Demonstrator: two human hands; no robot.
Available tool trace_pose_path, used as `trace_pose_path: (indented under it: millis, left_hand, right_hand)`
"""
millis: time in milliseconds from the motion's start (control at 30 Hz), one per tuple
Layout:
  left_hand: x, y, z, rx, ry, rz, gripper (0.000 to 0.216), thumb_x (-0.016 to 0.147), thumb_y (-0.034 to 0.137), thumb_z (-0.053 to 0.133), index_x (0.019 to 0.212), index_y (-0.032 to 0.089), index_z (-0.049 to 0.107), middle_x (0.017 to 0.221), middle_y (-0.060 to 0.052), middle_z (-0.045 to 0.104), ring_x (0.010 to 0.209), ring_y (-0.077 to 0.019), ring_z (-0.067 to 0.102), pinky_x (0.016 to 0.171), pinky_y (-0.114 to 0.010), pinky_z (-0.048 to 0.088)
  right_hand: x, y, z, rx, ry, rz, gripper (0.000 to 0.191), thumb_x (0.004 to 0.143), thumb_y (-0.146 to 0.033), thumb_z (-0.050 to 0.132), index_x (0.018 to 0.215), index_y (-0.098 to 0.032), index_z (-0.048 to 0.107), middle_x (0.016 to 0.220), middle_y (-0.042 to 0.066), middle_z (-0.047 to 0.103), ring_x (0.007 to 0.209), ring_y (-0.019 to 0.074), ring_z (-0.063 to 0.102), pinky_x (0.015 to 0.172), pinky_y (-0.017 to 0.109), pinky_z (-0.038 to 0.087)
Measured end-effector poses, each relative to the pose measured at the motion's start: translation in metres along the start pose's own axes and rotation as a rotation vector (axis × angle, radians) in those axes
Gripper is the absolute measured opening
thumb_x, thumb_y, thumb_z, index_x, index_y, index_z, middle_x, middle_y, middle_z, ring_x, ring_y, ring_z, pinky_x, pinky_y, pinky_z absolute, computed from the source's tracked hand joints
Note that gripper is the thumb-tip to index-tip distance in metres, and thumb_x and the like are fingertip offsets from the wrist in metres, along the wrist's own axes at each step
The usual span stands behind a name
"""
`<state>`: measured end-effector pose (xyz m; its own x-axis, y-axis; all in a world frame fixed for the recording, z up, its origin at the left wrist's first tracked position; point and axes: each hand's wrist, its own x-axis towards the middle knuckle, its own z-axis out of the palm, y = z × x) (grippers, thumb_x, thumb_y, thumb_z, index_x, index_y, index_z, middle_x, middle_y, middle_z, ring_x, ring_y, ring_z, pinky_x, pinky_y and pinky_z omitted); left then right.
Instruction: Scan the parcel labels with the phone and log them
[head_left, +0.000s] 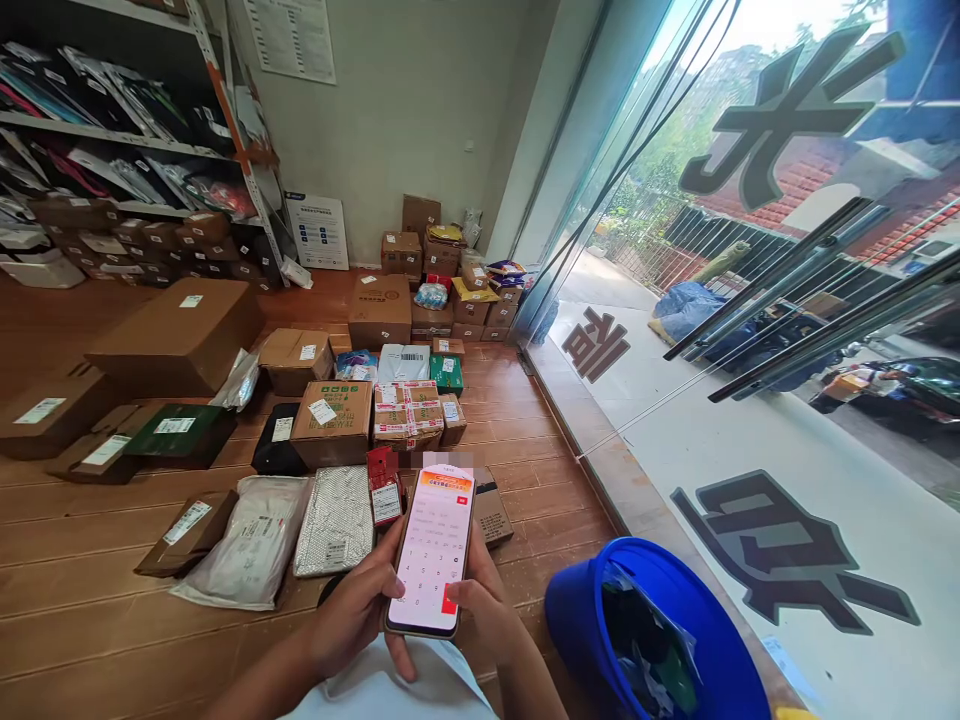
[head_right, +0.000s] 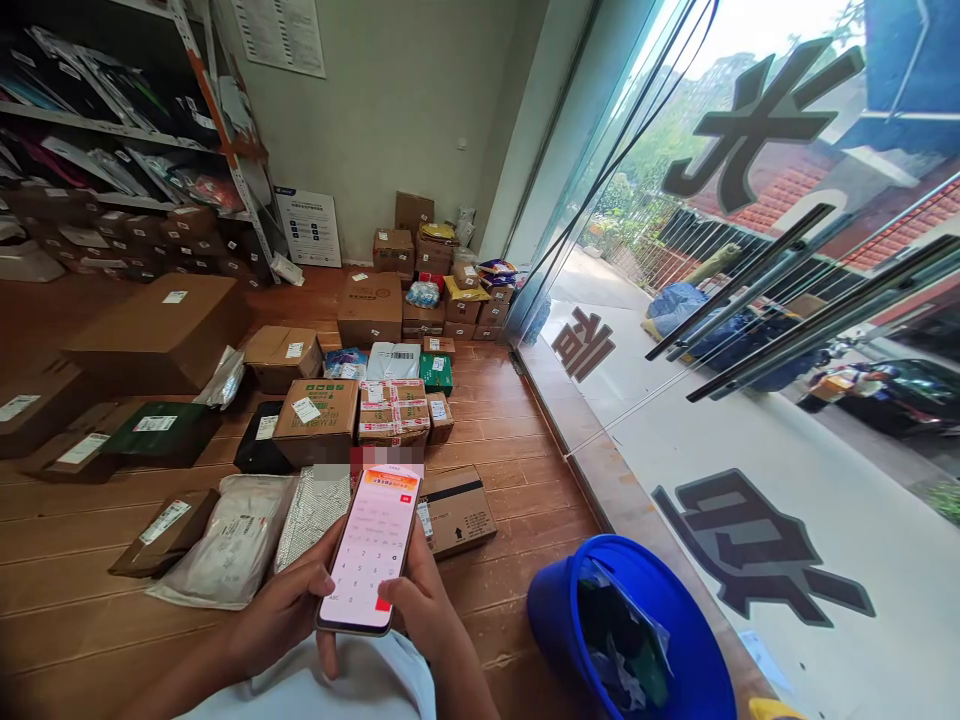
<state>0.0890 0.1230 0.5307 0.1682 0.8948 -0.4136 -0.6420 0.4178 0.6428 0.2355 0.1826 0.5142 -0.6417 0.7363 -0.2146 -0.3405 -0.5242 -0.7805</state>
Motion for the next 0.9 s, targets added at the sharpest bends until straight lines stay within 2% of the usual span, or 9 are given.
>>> trace_pose_path:
  millis: [167, 300, 500, 667, 767, 900]
  left_hand:
    - [0.001, -0.001, -0.001, -0.010, -0.008, -0.031, 0.107, 0.058, 0.020, 0.050, 0.145, 0.023, -0.011, 0.131, -0.012, 0.047, 0.086, -0.0253, 0.058, 0.039, -0.026, 0.052]
    - [0.001, -0.001, 0.000, -0.026, -0.025, -0.031, 0.108, 0.057, 0.021, 0.051, 0.145, 0.021, -0.013, 0.133, -0.015, 0.044, 0.094, -0.0289, 0.057, 0.039, -0.026, 0.052]
    - [0.002, 0.001, 0.000, -0.042, -0.059, -0.043, 0.106, 0.061, 0.020, 0.051, 0.144, 0.027, -0.014, 0.136, -0.015, 0.041, 0.096, -0.0305, 0.058, 0.035, -0.026, 0.052]
    - [0.002, 0.000, -0.002, -0.066, -0.076, -0.033, 0.104, 0.061, 0.019, 0.048, 0.145, 0.028, -0.012, 0.136, -0.014, 0.041, 0.096, -0.0301, 0.057, 0.036, -0.024, 0.052]
    - [0.002, -0.001, -0.003, -0.026, -0.066, -0.032, 0.103, 0.061, 0.020, 0.048, 0.145, 0.029, -0.011, 0.137, -0.013, 0.039, 0.098, -0.0300, 0.056, 0.037, -0.023, 0.052]
    - [0.000, 0.002, -0.002, 0.169, -0.034, -0.057, 0.100, 0.062, 0.022, 0.047, 0.146, 0.026, -0.006, 0.136, -0.013, 0.039, 0.097, -0.0284, 0.052, 0.042, -0.026, 0.055]
  right_hand:
    - [-0.001, -0.001, 0.000, -0.002, 0.052, 0.026, 0.062, 0.061, -0.013, 0.055, 0.122, -0.025, 0.055, 0.114, 0.003, 0.070, 0.104, 0.0240, 0.061, 0.088, 0.038, 0.046]
    - [0.001, -0.002, 0.001, -0.021, 0.060, -0.018, 0.064, 0.058, -0.012, 0.055, 0.120, -0.024, 0.056, 0.117, 0.003, 0.068, 0.110, 0.0249, 0.059, 0.093, 0.039, 0.043]
    - [-0.001, -0.004, 0.003, -0.065, 0.011, -0.026, 0.069, 0.055, -0.007, 0.058, 0.121, -0.027, 0.056, 0.113, 0.001, 0.070, 0.103, 0.0239, 0.062, 0.085, 0.036, 0.048]
    - [-0.003, -0.003, 0.000, 0.006, 0.000, -0.003, 0.068, 0.056, -0.009, 0.063, 0.121, -0.026, 0.055, 0.114, 0.003, 0.069, 0.105, 0.0260, 0.061, 0.086, 0.038, 0.048]
    - [-0.001, -0.002, 0.002, -0.048, 0.012, -0.041, 0.063, 0.060, -0.018, 0.075, 0.119, -0.026, 0.055, 0.114, 0.004, 0.069, 0.104, 0.0251, 0.062, 0.085, 0.036, 0.048]
    - [0.010, 0.002, 0.008, -0.064, 0.188, -0.092, 0.042, 0.067, -0.042, 0.077, 0.100, -0.022, 0.061, 0.096, 0.005, 0.074, 0.085, 0.0226, 0.068, 0.074, 0.034, 0.052]
